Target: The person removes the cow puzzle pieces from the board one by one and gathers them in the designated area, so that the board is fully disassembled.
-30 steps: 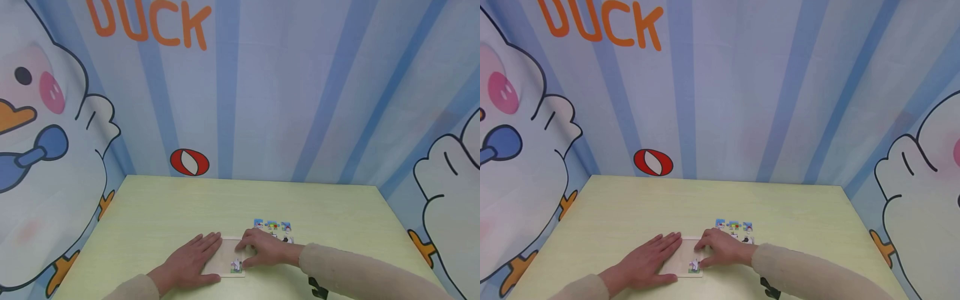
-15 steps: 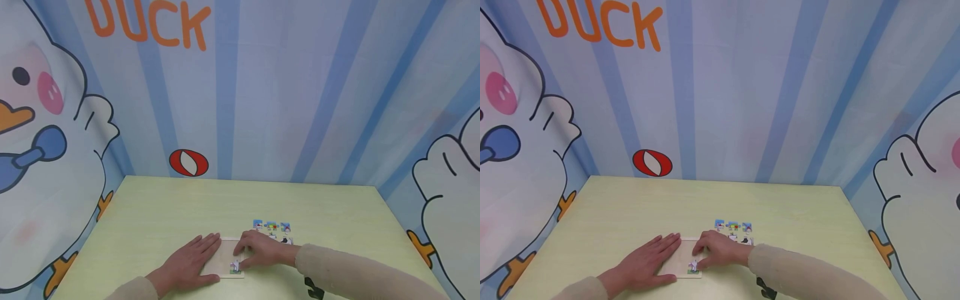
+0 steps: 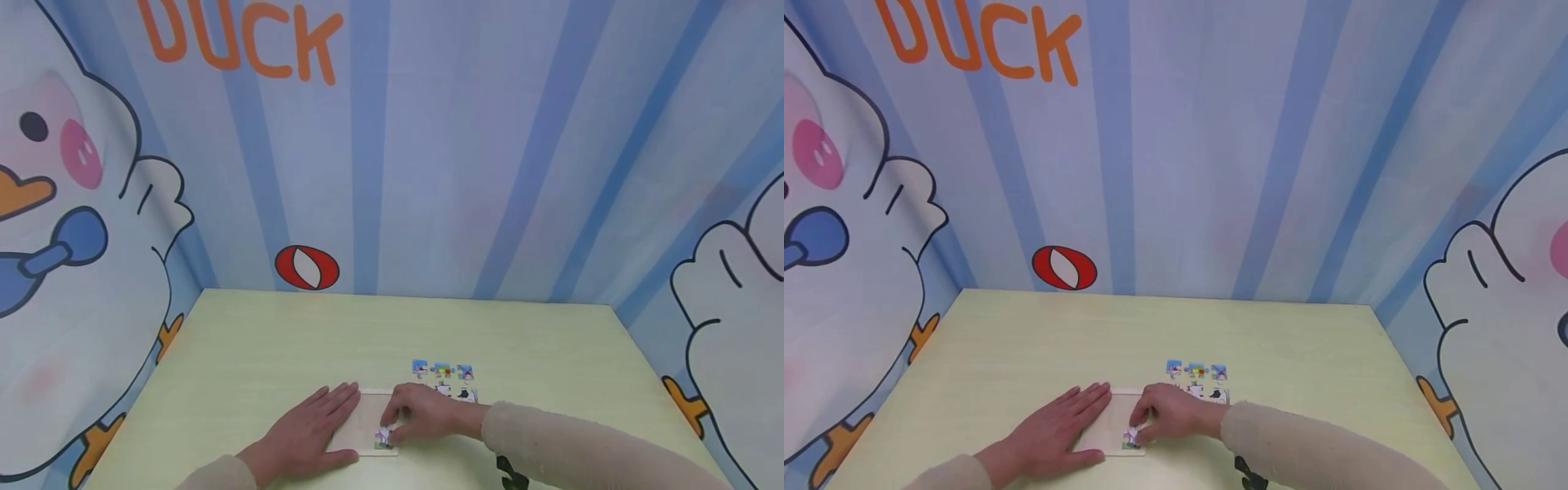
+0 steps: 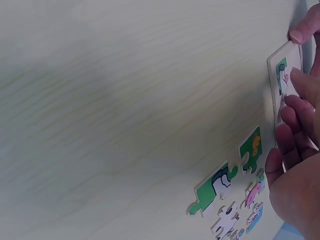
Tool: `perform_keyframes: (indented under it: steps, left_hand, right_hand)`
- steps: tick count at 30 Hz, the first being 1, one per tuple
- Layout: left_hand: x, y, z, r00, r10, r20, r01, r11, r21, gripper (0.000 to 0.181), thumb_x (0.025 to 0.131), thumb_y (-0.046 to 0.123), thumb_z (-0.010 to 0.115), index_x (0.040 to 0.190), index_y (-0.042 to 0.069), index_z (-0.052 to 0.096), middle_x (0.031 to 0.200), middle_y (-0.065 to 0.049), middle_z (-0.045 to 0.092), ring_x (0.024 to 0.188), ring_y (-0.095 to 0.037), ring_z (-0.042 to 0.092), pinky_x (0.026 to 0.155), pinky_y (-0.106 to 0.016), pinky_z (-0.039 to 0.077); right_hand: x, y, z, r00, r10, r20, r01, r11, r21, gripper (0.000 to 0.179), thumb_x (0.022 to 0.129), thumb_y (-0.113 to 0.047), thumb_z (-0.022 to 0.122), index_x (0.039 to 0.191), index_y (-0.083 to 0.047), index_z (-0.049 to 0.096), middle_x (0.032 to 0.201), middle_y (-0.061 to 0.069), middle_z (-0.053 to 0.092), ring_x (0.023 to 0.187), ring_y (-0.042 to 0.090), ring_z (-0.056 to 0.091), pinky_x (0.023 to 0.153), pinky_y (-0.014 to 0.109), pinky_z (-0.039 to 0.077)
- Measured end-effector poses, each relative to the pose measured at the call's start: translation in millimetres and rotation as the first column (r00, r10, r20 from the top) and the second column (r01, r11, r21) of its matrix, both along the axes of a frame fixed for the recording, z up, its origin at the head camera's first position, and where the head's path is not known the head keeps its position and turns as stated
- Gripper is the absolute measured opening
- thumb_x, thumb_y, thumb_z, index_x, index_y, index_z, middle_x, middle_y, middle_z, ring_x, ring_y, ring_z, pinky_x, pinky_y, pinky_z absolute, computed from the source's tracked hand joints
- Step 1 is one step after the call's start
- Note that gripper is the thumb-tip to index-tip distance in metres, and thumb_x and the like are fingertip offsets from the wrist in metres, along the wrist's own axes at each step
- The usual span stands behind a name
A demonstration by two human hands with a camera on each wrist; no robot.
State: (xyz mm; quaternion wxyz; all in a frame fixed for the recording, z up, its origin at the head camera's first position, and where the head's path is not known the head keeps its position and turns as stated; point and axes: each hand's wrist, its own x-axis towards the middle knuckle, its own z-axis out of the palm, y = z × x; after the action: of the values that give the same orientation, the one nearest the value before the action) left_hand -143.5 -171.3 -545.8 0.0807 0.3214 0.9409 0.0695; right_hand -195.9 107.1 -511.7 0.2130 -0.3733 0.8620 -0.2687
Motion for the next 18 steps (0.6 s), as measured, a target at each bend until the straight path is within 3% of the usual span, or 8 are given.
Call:
perform_keyframes:
  steps: [7, 18]
  left_hand:
    - [1.3, -1.0, -1.1, 1.0, -0.014, -0.025, 0.015, 0.999, 0.033, 0.099, 0.101, 0.081, 0.038, 0.169, 0.009, 0.032, 0.176, -0.003, 0.03, 0.161, -0.023, 0.03, 0.128, -0.05, 0.028]
    - [0.7, 1.0, 0.7, 1.0, 0.009, 0.015, -0.009, 1.0, -0.003, 0.102, 0.099, 0.085, 0.036, 0.17, 0.013, 0.028, 0.177, 0.0, 0.026, 0.163, -0.021, 0.026, 0.13, -0.049, 0.025]
  right_hand:
    - [-1.7, -2.3, -3.4, 0.997, -0.048, 0.066, 0.048, 0.999, -0.011, 0.018, 0.088, -0.025, 0.089, 0.104, -0.019, 0.082, 0.093, -0.015, 0.065, 0.084, 0.0, 0.055, 0.079, 0.02, 0.046]
    - [-2.6, -4.4, -1.9, 0.991, -0.08, 0.11, 0.081, 0.997, -0.009, 0.015, 0.088, -0.024, 0.089, 0.1, -0.02, 0.08, 0.092, -0.012, 0.064, 0.084, 0.003, 0.054, 0.078, 0.022, 0.045]
